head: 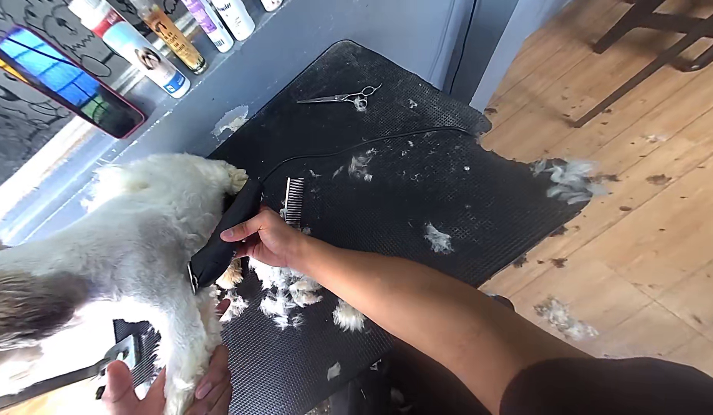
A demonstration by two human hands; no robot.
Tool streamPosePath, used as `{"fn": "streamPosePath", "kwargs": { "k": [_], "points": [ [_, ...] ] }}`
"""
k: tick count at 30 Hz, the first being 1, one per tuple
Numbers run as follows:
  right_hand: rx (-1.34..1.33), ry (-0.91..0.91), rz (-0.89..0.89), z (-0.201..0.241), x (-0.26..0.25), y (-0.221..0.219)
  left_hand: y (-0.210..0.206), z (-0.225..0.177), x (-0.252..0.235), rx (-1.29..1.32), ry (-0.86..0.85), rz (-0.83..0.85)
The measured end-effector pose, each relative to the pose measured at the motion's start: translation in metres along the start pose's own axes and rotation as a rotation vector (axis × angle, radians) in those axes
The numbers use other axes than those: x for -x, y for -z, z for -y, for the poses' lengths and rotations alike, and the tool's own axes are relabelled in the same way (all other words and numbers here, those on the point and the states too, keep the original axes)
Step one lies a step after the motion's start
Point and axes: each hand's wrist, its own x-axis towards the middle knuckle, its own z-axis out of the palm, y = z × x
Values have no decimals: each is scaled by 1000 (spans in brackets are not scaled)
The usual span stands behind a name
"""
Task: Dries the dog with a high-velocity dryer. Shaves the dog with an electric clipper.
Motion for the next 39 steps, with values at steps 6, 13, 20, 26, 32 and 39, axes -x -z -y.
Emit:
{"fn": "streamPosePath", "kwargs": {
  "k": [6, 13, 20, 26, 32, 39],
  "points": [
    [22, 96, -99, -14, 34, -13, 4, -1, -5, -55, -9, -6],
    [271, -43, -27, -2, 66, -36, 4, 3, -6, -115, -23, -113],
    [264, 306, -201, 11, 41, -40, 9, 11, -12, -60, -71, -85],
    [493, 246, -151, -10, 74, -45, 8, 15, -16, -39, -99, -85],
    [408, 141, -46, 3, 65, -43, 9, 16, -15, -90, -80, -103],
    [516, 372, -79, -10, 67, -43, 5, 18, -21, -60, -94, -108]
  ]
}}
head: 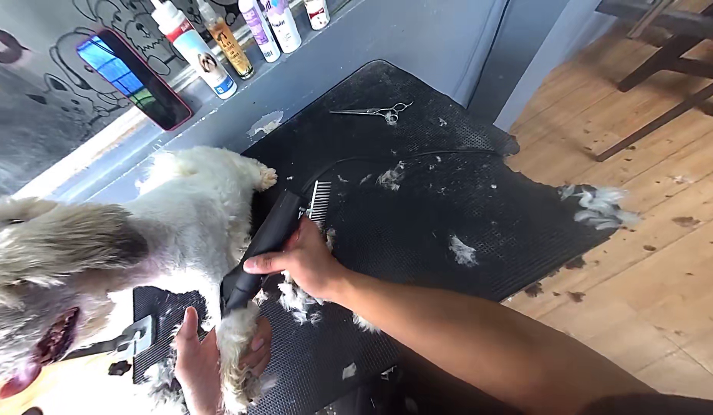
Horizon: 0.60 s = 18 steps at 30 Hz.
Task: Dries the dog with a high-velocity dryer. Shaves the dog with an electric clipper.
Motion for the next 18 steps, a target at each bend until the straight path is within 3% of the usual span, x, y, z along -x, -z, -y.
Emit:
{"fn": "streamPosePath", "kwargs": {
  "k": [3, 10, 18],
  "points": [
    [38, -70, 133, 2, 1, 7, 1, 0, -2, 25, 12, 26],
    [-366, -89, -152, -9, -22, 27, 0, -6, 3, 68, 65, 60],
    [-430, -331, -44, -22, -11, 21, 10, -5, -1, 159, 83, 193]
  ]
}}
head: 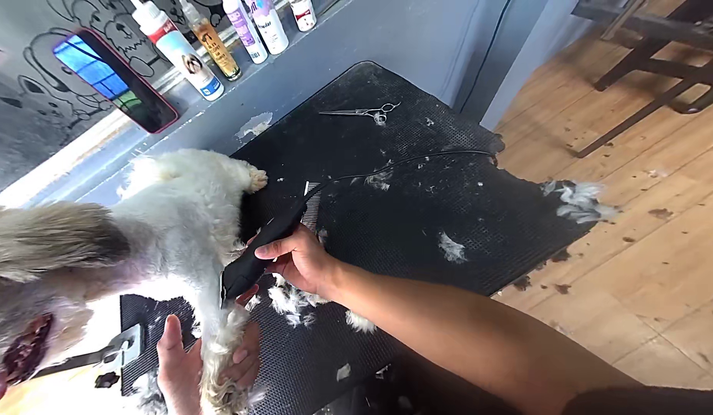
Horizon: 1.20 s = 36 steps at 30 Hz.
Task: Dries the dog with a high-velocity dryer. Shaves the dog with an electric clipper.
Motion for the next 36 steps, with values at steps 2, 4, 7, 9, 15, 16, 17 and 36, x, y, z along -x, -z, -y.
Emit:
{"fn": "streamPosePath", "kwargs": {
  "k": [2, 4, 7, 9, 15, 16, 17, 36],
  "points": [
    [106, -78, 90, 4, 3, -4, 2, 1, 1, -1, -8, -8],
    [170, -134, 193, 14, 1, -6, -4, 3, 4, -53, -31, -108],
    [340, -252, 155, 45, 3, -21, -20, 9, 4, -174, -96, -346],
    [522, -379, 92, 58, 11, -34, -20, 13, 3, -152, -133, -377],
    [595, -574, 488, 42, 33, -30, -43, 28, -18, -219, -427, -477],
    [561, -587, 523, 36, 34, -30, -41, 31, -21, -223, -469, -463],
    [529, -599, 532, 32, 35, -31, -39, 34, -23, -241, -510, -473],
    [798, -491, 466, 74, 42, -23, 14, -15, -86, -381, -421, 86]
  ]
}}
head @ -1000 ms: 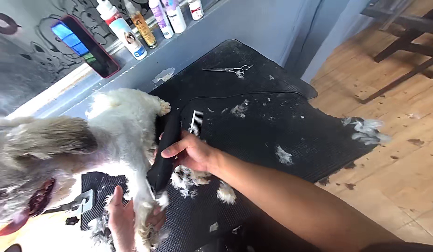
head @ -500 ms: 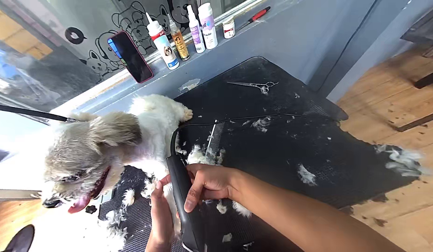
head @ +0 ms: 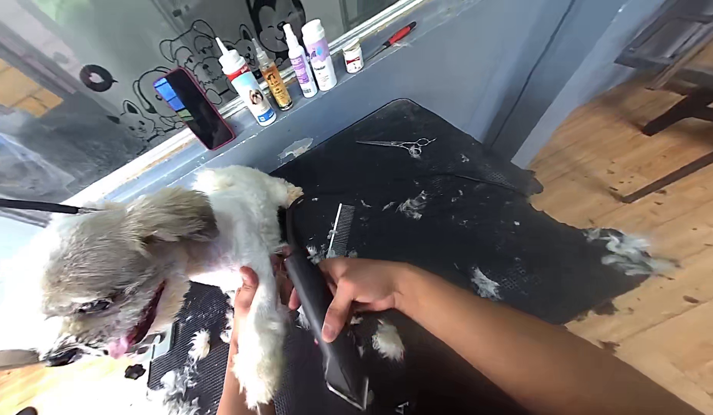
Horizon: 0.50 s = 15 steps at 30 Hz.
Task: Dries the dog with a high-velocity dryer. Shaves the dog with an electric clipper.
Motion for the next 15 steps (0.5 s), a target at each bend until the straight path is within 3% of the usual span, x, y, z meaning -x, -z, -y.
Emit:
{"fn": "streamPosePath", "kwargs": {
  "k": [3, 7, 10, 15],
  "points": [
    [28, 187, -323, 19, 19, -5, 8, 0, -8, 11, -69, 128],
    [-115, 696, -718, 17, -6, -12, 18, 5, -4, 4, -122, 53],
    [-79, 903, -767, 9, -26, -8, 17, 9, -7, 76, -130, 46],
    [38, 855, -665, 1, -24, -14, 12, 11, -4, 26, -150, -15]
  ]
}}
